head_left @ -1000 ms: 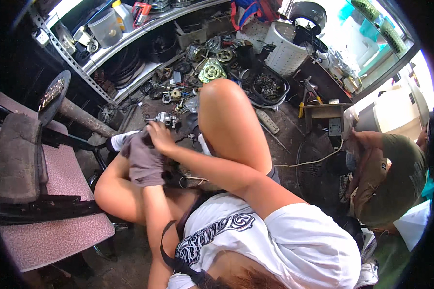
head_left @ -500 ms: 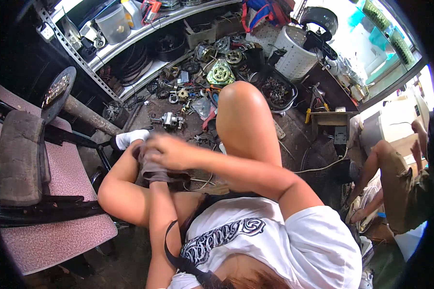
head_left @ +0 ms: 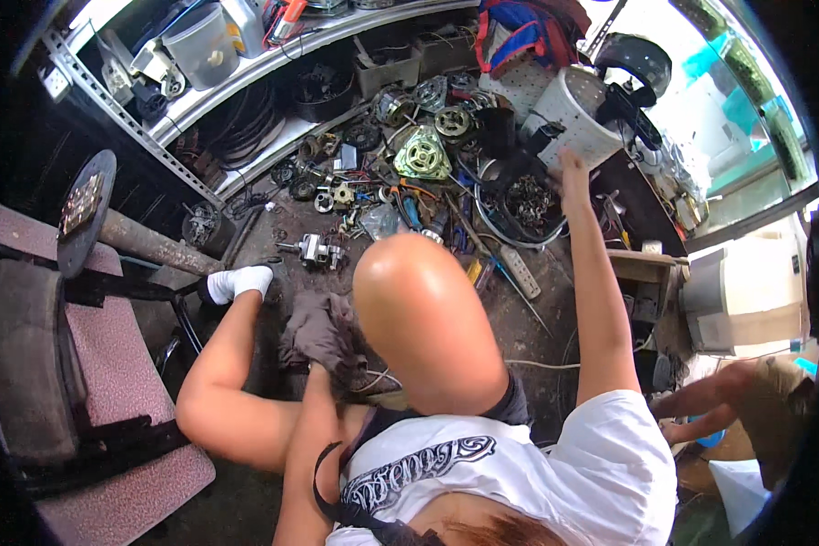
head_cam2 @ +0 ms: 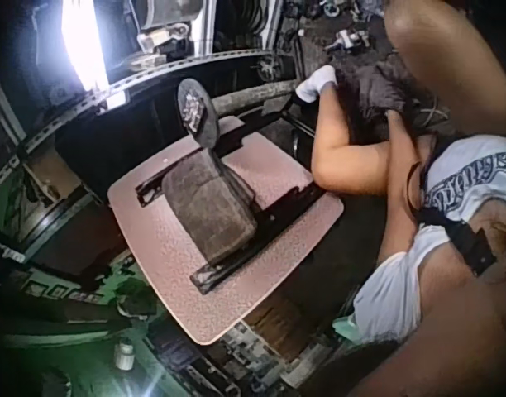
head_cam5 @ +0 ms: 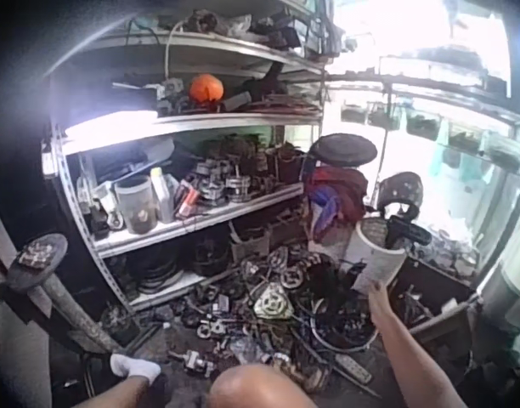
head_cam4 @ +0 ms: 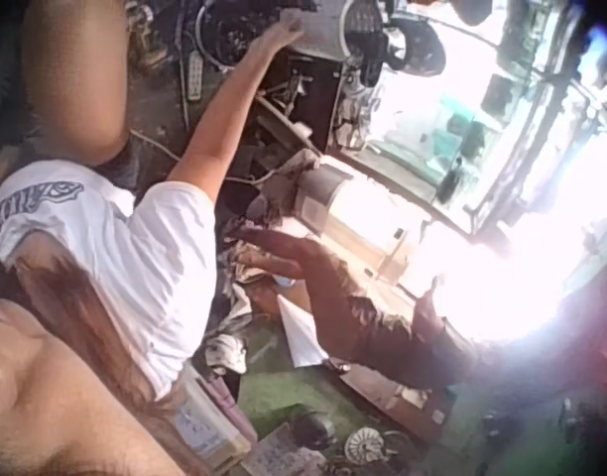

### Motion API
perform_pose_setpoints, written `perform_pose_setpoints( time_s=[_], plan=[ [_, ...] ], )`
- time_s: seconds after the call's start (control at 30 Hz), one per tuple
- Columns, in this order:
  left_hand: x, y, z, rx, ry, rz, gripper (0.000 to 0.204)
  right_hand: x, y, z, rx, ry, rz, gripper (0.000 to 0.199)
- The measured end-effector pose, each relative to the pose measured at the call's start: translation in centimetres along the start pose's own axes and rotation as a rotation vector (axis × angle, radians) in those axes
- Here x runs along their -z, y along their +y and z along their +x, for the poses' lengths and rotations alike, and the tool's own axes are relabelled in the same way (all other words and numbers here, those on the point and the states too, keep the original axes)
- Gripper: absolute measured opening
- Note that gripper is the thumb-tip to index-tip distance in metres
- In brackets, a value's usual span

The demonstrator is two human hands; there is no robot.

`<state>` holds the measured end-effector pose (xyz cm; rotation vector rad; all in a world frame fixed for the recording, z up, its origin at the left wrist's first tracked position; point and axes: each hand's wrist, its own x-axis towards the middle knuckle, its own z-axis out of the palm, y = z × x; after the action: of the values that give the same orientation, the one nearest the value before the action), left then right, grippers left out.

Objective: The person uses a screwdriver and a power drill to remove parts from a motor housing. They take off the top cover, pull out internal components by hand, and sort through a bin of screws to find a match.

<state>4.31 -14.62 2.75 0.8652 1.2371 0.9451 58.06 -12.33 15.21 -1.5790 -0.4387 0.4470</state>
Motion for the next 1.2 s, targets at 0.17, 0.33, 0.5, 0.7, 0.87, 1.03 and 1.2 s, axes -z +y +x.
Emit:
perform_pose_setpoints(
  time_s=[0.17, 0.33, 0.5, 0.7, 0.87, 1.03, 1.2],
  plan=[
    [0.6, -5.5, 0.0, 0.067, 0.010, 0.744, 0.047, -4.0, 6.7, 2.1, 0.012, -0.097, -0.141, 0.084],
    [0.5, -8.6, -0.4, 0.130, -0.078, 1.199, 0.048, -7.0, 10.1, 0.8, 0.113, 0.357, -0.214, 0.063],
    [0.9, -8.5, 0.6, 0.104, -0.083, 1.366, 0.049, -15.7, 9.0, -1.6, 0.579, -0.136, -0.543, 0.072],
    [-4.3, -3.8, 4.0, -0.038, -0.220, 1.280, 0.048, -18.1, 11.9, 10.7, 0.211, 0.262, -1.113, 0.081],
    [-7.6, -0.1, 7.8, -0.324, -0.218, 1.081, 0.052, -17.5, 12.9, 10.9, 0.513, 0.266, -0.869, 0.041],
    [-15.9, 5.2, 13.3, -0.612, -0.046, 0.858, 0.071, -19.3, 12.3, -2.1, 0.729, 0.054, -0.524, 0.027],
    [-18.5, 7.6, 17.3, -0.900, -0.190, 1.096, 0.040, -17.5, 10.1, -10.7, 0.683, -0.535, -0.415, 0.067]
  ],
)
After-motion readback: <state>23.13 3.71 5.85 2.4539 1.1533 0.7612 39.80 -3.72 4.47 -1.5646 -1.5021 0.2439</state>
